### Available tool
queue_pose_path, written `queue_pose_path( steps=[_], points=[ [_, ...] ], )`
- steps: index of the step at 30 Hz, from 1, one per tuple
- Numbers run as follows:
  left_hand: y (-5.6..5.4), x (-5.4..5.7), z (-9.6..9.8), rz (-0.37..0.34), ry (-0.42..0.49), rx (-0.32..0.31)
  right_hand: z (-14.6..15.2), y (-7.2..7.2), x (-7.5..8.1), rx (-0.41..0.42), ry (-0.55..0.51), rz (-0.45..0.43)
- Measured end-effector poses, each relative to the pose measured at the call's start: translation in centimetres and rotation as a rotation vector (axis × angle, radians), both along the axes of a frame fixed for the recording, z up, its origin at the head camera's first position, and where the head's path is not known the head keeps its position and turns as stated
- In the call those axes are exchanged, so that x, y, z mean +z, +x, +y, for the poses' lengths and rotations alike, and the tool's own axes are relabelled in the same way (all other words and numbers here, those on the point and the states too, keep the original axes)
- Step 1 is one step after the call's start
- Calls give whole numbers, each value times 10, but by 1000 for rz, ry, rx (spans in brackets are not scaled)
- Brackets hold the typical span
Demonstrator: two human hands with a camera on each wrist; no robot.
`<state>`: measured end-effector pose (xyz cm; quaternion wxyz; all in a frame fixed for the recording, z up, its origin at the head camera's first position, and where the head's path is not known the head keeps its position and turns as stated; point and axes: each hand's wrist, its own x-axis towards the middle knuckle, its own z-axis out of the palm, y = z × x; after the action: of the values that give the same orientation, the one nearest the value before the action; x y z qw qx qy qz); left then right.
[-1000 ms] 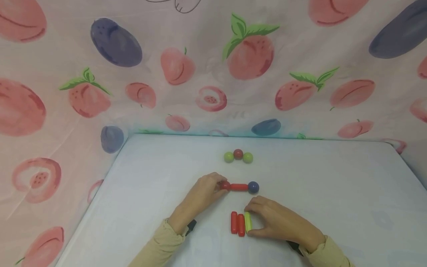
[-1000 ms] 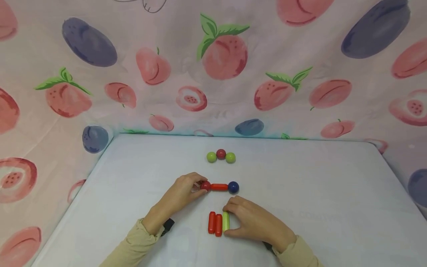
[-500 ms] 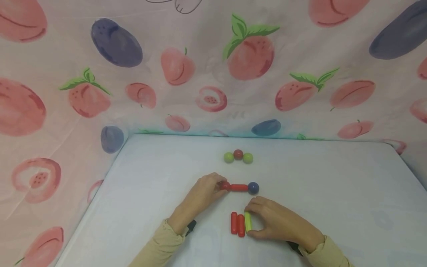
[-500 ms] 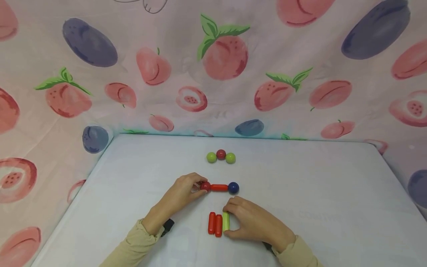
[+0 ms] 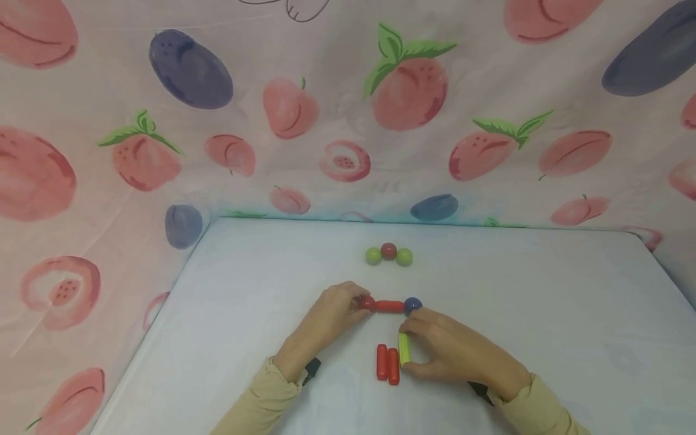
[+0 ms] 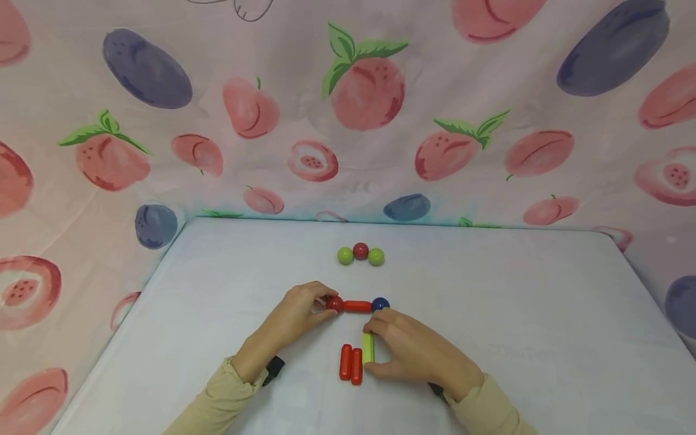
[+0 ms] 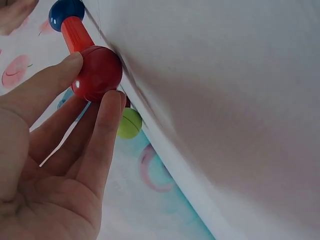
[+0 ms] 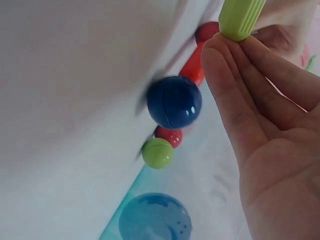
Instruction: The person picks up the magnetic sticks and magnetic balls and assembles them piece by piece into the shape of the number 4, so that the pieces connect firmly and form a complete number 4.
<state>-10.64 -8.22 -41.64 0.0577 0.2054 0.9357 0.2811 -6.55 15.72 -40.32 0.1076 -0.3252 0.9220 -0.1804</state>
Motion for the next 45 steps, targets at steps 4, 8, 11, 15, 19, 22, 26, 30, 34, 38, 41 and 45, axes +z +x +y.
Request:
queue_pose_path(
  steps=[4, 8, 11, 15, 19, 22, 26, 30, 34, 38, 41, 45],
  points=[
    [0, -1, -1, -10, 9, -3, 1, -4, 4, 19, -36, 43],
    [1, 0, -1, -14, 16, -2, 0, -9, 8, 18, -58, 48],
    [1, 0, -1, -14, 21, -1, -1, -12, 11, 8, -55, 39],
    [2, 1, -2, -15, 26, -1, -3, -15, 14, -4, -48, 25],
    [2, 1, -2, -19, 26, 1, -4, -19, 15, -12, -67, 28],
    [2, 1, -2, -25, 26, 2, -4, -22, 15, -18, -84, 33],
    [3, 1, -2, -38, 30, 3, -4, -26, 14, -28, -101, 40],
    [3, 0, -3, -49, 37, 5, -4, -30, 13, -20, -121, 62],
    [3, -1, -4, -60, 44, 11, -5, -35, 13, -11, -127, 92],
    [4, 1, -4, -68, 56, 14, -7, -39, 13, -29, -117, 90],
    [5, 2, -4, -65, 61, 9, -9, -42, 14, -40, -109, 84],
    [5, 2, -5, -74, 74, 1, -11, -45, 15, -41, -99, 85]
  ],
)
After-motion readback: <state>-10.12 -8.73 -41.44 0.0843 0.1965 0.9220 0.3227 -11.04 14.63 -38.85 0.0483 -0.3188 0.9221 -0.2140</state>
